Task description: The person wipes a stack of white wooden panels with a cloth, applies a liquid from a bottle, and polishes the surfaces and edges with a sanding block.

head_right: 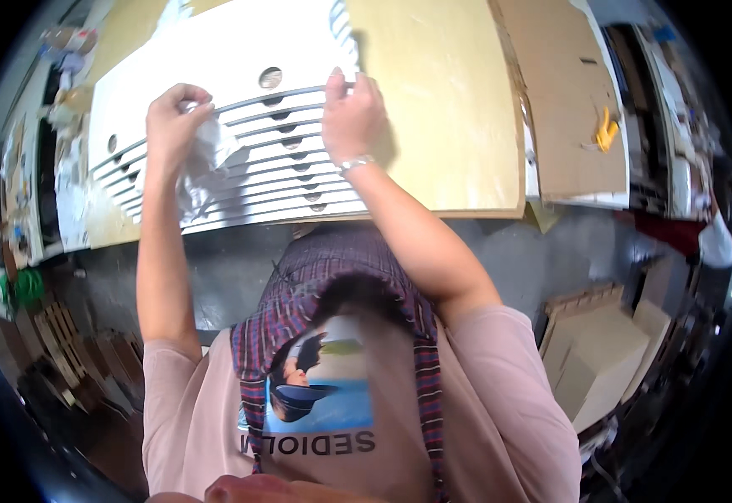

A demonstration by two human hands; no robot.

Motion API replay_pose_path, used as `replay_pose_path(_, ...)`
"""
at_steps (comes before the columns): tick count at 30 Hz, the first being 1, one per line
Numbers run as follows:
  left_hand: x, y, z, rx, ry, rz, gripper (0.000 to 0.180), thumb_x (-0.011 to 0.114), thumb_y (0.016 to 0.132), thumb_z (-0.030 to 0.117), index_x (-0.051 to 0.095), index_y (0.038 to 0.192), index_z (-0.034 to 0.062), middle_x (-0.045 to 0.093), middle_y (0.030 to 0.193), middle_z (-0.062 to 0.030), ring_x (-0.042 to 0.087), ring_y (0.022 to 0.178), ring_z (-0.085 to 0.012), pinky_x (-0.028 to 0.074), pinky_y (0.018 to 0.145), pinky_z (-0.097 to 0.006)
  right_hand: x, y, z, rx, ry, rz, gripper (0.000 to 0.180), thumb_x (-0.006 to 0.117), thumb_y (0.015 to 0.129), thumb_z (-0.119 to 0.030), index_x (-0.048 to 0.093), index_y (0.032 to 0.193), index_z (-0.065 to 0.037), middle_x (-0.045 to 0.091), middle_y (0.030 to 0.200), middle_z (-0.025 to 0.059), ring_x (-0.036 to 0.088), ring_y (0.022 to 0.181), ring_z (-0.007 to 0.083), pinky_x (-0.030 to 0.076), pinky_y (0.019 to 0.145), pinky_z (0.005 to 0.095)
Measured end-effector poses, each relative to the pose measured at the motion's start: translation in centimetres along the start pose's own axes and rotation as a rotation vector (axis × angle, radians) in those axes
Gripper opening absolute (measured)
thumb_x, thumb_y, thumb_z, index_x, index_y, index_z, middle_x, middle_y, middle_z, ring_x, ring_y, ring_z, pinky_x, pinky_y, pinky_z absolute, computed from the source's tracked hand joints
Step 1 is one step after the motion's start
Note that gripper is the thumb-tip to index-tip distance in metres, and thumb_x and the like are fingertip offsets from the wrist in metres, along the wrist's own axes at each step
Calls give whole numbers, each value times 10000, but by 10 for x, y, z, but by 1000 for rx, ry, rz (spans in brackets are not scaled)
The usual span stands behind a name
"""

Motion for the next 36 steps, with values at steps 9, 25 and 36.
replay_pose_path(9,4,-63,-19,208,473,423,498,690,813,237,600,1301,278,471,1454,30,520,1116,-244,417,875,-436,12,4,8,-112,15,83,484,460,1003,-401,634,925,45,666,824,229,629,773,395,480,732,464)
replay_pose_path(25,46,-130,-86,283,170,462,453,591,903,363,530,1351,392,460,1484,57,559,1168,-174,345,1040,-514,22,10,23,88,262,-176,600,352,1044,-374,493,1137,201,629,981,234,595,753,266,535,689,373)
replay_pose_path(36,-115,-129,-194,148,193,1045,92,662,839,150,675,930,156,703,968,-13,581,745,-189,529,774,-347,5,59,55,-64,40,4,679,354,1033,-443,447,1274,184,581,1198,290,590,998,312,516,851,397)
Point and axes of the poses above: each hand's wrist, its own y-axis towards the middle knuckle, its own x-axis out of the palm, z = x × y, the point moved 5 cm from there along y, towards the middle knuckle
